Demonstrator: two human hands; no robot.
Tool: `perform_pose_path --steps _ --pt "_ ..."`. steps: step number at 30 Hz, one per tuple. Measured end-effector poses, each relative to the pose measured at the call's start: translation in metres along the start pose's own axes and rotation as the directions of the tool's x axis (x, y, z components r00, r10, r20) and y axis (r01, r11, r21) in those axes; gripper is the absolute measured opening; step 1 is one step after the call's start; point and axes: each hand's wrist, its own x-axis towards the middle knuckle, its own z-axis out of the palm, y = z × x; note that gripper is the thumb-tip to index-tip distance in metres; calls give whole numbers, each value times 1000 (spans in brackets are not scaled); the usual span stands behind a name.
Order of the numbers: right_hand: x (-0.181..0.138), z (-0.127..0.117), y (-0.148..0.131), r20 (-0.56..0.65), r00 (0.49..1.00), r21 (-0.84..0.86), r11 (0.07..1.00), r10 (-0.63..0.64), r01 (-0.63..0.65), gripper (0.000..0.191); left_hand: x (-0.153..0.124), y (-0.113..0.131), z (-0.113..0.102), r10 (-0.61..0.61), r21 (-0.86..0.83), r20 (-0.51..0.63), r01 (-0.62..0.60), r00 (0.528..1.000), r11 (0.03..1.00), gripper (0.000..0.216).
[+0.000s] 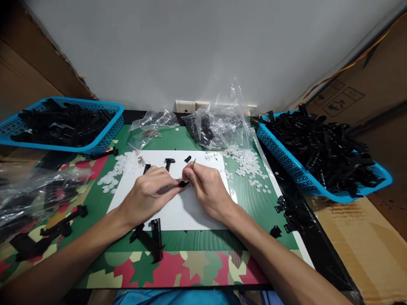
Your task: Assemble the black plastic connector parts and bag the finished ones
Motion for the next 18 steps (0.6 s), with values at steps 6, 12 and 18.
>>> perform_pose_path --steps 6,12,18 --pt "2 -2 2 -4 1000 -17 999 -30 30 33 0 0 2 16 -8 -5 -16 1000 1000 8" --pt "1 1 3 75 997 -26 1000 -7 9 28 0 -1 1 20 19 6 -20 1000 1000 9" --pt "2 2 2 60 998 -39 999 -15 17 30 -1 -2 1 13 23 14 -14 1000 1000 9"
